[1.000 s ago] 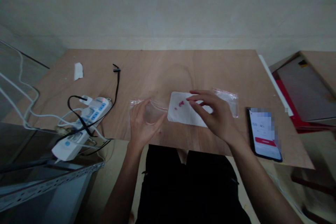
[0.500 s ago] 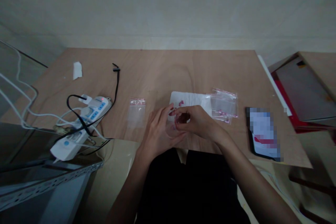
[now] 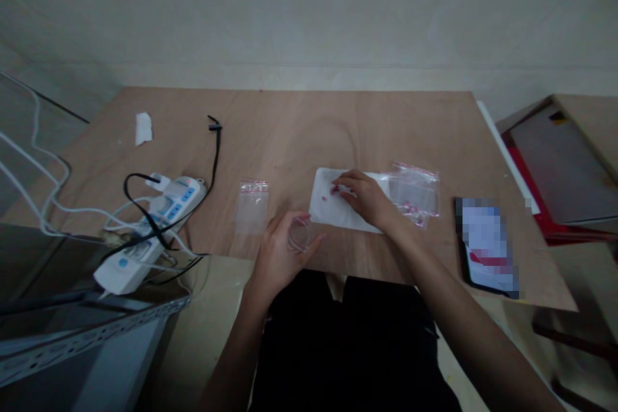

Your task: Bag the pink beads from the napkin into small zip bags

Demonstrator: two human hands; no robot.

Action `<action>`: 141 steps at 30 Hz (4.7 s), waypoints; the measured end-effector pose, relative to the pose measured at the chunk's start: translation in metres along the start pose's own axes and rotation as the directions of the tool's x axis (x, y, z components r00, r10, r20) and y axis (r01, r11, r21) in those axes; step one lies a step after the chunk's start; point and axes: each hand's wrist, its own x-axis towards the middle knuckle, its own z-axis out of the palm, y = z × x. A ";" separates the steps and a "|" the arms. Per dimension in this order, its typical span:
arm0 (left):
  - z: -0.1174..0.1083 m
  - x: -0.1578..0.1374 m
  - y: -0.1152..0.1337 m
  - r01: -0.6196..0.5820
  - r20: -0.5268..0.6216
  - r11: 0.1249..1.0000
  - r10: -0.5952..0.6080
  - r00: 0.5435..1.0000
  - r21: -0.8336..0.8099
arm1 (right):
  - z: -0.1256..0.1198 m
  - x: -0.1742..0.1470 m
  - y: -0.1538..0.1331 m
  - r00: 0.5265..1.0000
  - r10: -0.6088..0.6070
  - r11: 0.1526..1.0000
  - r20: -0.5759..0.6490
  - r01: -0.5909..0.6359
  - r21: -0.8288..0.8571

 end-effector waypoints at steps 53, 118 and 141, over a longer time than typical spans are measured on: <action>0.022 -0.004 0.018 0.080 0.015 0.892 -0.082 0.997 -0.445 | -0.038 -0.065 -0.088 0.999 0.025 0.965 -0.029 -0.017 0.260; -0.009 0.006 0.035 0.263 0.139 0.788 -0.224 0.965 -0.557 | -0.013 -0.073 -0.093 0.942 0.320 0.639 -0.098 -0.139 0.757; -0.007 0.005 0.038 0.280 0.157 0.800 -0.232 0.960 -0.530 | -0.022 -0.084 -0.077 0.946 0.299 0.761 -0.123 -0.159 0.629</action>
